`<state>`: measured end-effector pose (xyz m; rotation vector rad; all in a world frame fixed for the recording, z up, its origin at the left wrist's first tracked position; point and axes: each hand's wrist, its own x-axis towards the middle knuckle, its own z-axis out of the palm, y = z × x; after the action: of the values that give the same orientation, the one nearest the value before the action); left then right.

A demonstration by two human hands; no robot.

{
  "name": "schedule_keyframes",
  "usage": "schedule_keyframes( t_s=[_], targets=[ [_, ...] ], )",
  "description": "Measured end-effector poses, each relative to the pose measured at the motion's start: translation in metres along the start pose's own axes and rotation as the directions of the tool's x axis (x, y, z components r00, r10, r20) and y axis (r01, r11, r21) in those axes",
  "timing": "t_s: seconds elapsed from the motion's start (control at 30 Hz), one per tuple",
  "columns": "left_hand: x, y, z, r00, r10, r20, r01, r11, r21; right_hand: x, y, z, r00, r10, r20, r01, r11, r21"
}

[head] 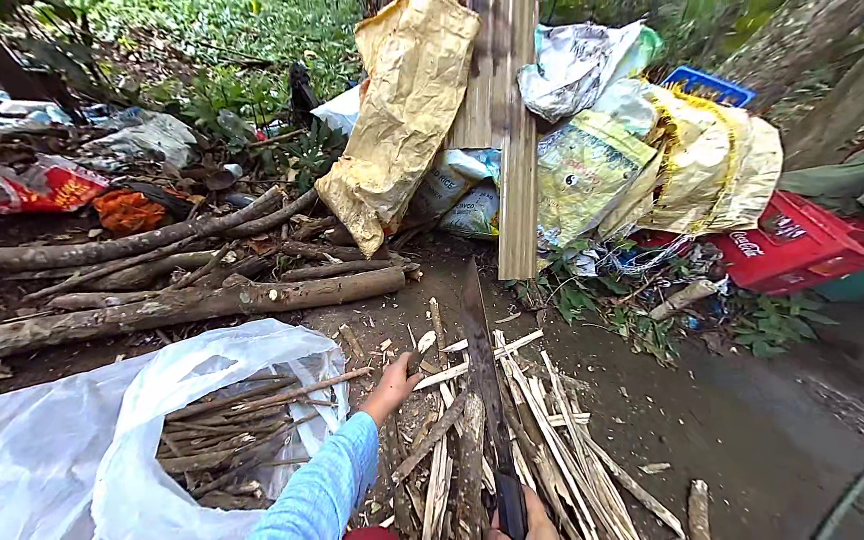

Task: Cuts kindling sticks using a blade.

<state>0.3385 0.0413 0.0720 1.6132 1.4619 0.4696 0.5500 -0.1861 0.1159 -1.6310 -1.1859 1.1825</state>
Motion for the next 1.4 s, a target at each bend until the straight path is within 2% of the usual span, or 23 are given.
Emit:
schedule_keyframes(
  t_s=[0.13, 0.23, 0.33, 0.43, 0.53, 0.6, 0.7, 0.9, 0.97, 1.07, 1.1, 1.2, 1.27, 1.33, 1.4],
  targets=[
    [0.001, 0.005, 0.006, 1.0, -0.021, 0.019, 0.021, 0.999, 0.037, -0.004, -0.019, 0.001, 0.993, -0.113, -0.031, 0.109, 0.987, -0.117],
    [0.003, 0.005, 0.013, 0.999, -0.049, -0.004, 0.05, 0.999, 0.023, -0.003, -0.023, 0.006, 0.993, -0.119, -0.022, 0.113, 0.976, -0.184],
    [0.001, 0.008, 0.017, 0.998, -0.056, 0.013, 0.055, 0.998, 0.036, 0.002, -0.015, 0.013, 0.997, -0.073, 0.025, 0.077, 0.964, -0.254],
    [-0.004, 0.009, 0.022, 0.994, -0.105, 0.008, 0.105, 0.994, 0.028, 0.008, -0.011, 0.02, 0.997, 0.041, 0.062, -0.016, 0.934, -0.356],
    [0.0, -0.003, 0.024, 0.996, -0.065, 0.063, 0.065, 0.998, -0.004, 0.013, -0.012, 0.023, 0.993, 0.095, 0.068, -0.06, 0.915, -0.4],
    [0.003, -0.011, 0.024, 0.996, -0.031, 0.086, 0.034, 0.999, -0.031, 0.013, -0.011, 0.021, 0.995, 0.071, 0.075, -0.04, 0.932, -0.359],
    [0.001, -0.007, 0.023, 0.998, -0.044, 0.049, 0.044, 0.999, -0.008, 0.012, -0.011, 0.018, 0.995, 0.034, 0.09, -0.008, 0.96, -0.278],
    [0.004, 0.001, 0.029, 0.995, -0.097, -0.012, 0.098, 0.992, 0.078, 0.004, -0.007, 0.02, 0.996, -0.022, 0.085, 0.047, 0.95, -0.31],
    [0.005, 0.0, 0.028, 0.996, -0.091, -0.008, 0.092, 0.993, 0.078, 0.005, -0.005, 0.021, 0.995, 0.009, 0.096, 0.007, 0.985, -0.171],
    [0.007, 0.0, 0.021, 0.996, -0.089, 0.002, 0.088, 0.994, 0.068, 0.005, -0.012, 0.023, 0.989, 0.06, 0.132, -0.083, 0.981, 0.175],
    [0.008, 0.0, 0.019, 0.996, -0.093, 0.001, 0.093, 0.993, 0.071, 0.005, -0.015, 0.023, 0.992, 0.038, 0.118, -0.061, 0.979, 0.194],
    [0.012, 0.003, 0.018, 0.994, -0.105, -0.004, 0.105, 0.991, 0.087, 0.01, -0.026, 0.016, 0.992, -0.122, 0.035, 0.122, 0.993, 0.0],
    [0.014, 0.005, 0.019, 0.994, -0.109, 0.001, 0.108, 0.989, 0.096, 0.01, -0.033, 0.015, 0.971, -0.238, -0.021, 0.231, 0.958, -0.17],
    [0.014, 0.007, 0.019, 0.993, -0.117, 0.01, 0.116, 0.988, 0.102, 0.012, -0.036, 0.019, 0.956, -0.288, -0.059, 0.258, 0.917, -0.303],
    [0.015, 0.006, 0.019, 0.993, -0.115, 0.004, 0.114, 0.989, 0.098, 0.019, -0.033, 0.023, 0.981, -0.194, -0.026, 0.169, 0.908, -0.382]
  ],
)
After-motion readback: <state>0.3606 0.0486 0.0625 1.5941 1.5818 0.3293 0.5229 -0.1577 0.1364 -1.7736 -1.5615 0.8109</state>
